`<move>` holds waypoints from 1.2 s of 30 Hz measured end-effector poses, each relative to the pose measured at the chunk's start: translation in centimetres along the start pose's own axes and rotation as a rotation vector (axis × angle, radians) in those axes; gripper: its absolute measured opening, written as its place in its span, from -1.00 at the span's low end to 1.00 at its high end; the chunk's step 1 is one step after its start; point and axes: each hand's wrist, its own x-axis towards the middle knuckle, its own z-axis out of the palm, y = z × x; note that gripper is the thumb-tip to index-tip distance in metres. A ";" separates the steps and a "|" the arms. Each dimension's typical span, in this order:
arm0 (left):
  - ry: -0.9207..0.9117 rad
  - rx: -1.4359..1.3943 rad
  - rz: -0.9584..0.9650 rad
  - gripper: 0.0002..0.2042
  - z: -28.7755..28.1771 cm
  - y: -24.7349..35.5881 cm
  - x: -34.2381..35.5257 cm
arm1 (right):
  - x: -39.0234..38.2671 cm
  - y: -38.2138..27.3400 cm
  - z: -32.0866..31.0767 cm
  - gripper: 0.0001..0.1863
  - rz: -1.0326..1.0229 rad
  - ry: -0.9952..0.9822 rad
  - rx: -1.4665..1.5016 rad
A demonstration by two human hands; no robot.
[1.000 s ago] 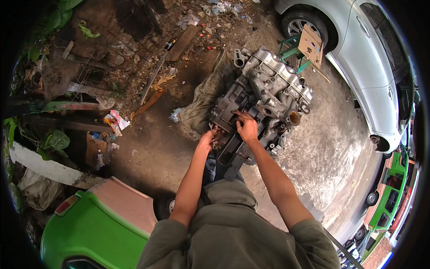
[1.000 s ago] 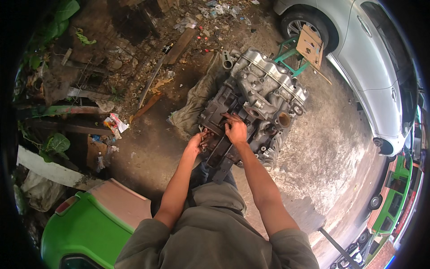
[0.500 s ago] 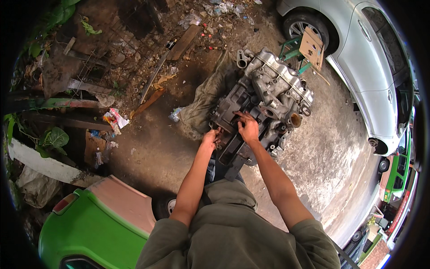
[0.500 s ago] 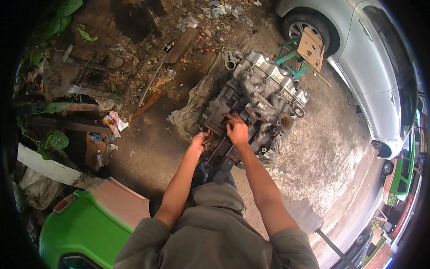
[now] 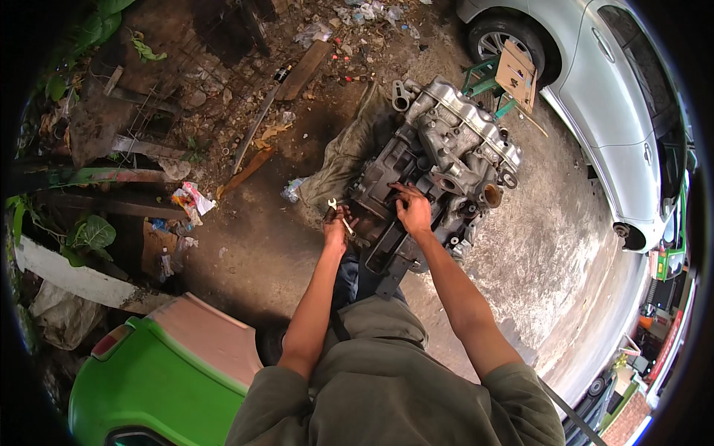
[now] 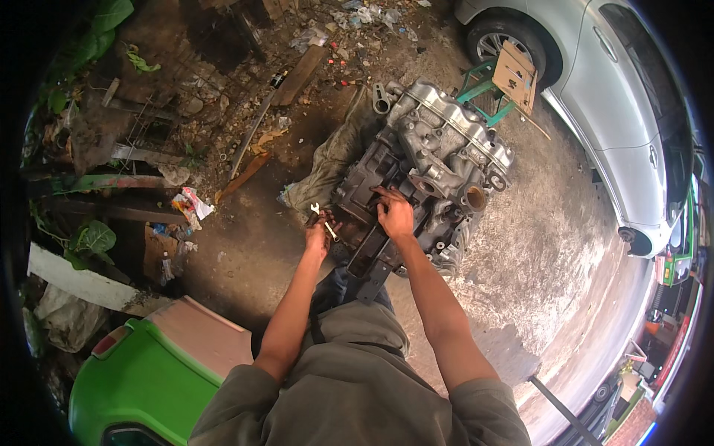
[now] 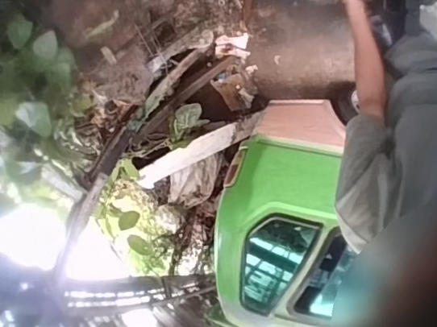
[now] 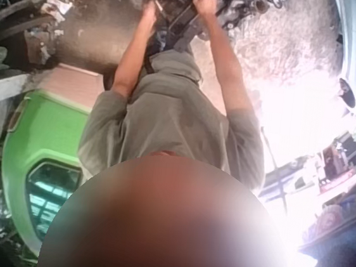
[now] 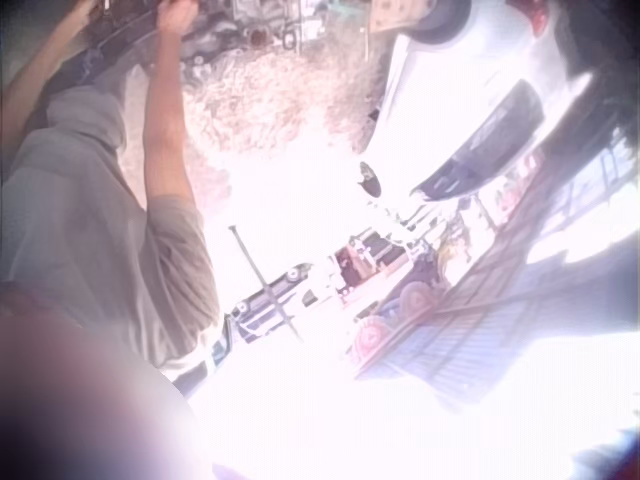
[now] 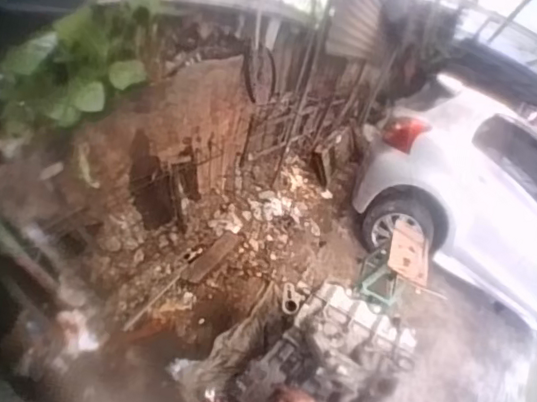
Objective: The person uses a wrench to tighten bolts on a car engine block resting on a tarp. They repeatedly reposition the wrench and apply torque to fasteners on the side of the engine while standing in an outdoor workspace.
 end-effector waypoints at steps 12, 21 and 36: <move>0.159 0.660 0.089 -0.60 -1.9 1.1 1.2 | -0.1 -0.5 -0.3 -0.84 0.009 0.016 0.002; 0.101 0.351 -0.081 -0.88 2.7 1.8 2.2 | 0.0 0.0 0.2 -0.87 -0.015 0.027 0.023; 0.060 0.389 -0.146 -0.84 3.8 3.3 1.7 | 0.0 -0.6 -0.4 -0.81 -0.010 -0.008 0.004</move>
